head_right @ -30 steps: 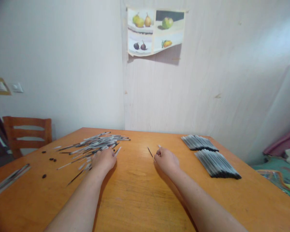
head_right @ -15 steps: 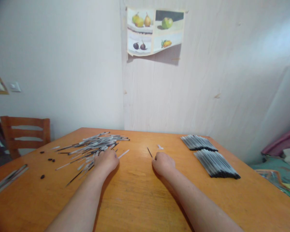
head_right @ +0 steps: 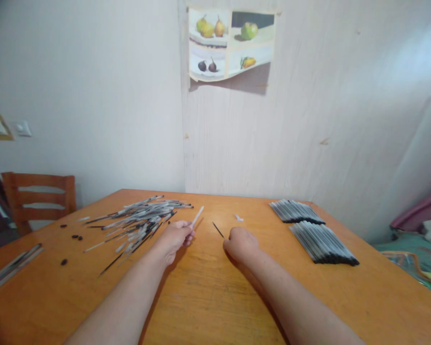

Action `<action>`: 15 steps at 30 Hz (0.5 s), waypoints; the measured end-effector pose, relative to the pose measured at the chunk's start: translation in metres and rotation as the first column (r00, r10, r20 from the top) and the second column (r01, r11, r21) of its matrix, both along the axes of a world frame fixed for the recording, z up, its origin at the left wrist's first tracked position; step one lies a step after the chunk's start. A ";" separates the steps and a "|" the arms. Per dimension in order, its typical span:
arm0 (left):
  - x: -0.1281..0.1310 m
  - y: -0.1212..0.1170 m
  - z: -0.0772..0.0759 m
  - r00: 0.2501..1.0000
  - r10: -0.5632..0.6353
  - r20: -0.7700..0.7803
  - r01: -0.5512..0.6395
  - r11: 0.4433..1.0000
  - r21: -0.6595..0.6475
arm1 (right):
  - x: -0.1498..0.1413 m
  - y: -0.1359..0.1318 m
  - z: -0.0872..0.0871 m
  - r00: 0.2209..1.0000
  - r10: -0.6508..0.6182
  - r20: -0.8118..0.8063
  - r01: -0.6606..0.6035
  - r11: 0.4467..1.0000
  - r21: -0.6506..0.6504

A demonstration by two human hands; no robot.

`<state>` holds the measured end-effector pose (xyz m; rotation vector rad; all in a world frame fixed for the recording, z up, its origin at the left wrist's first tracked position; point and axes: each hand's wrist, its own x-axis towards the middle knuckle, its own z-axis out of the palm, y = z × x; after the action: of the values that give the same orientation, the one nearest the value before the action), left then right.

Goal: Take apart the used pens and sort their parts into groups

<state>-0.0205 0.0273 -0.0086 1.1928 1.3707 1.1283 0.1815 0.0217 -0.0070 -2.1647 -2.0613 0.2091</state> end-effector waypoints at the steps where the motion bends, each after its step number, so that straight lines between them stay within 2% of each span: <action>1: 0.004 -0.001 -0.001 0.997 -0.015 0.073 0.018 0.999 -0.042 | -0.001 -0.002 0.000 1.000 0.015 0.006 -0.015 1.000 0.004; 4: 0.014 -0.005 -0.003 0.984 -0.026 0.178 0.047 0.993 -0.113 | -0.002 -0.007 0.001 0.998 0.066 0.018 -0.066 0.998 0.012; 15: 0.020 -0.011 0.000 0.961 -0.065 0.270 0.117 0.976 -0.182 | -0.006 -0.016 0.009 0.989 0.140 0.040 -0.137 0.988 -0.068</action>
<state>-0.0004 0.0161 -0.0090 0.9184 1.1813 1.0194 0.1759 0.0059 0.0017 -2.0815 -2.2629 0.2489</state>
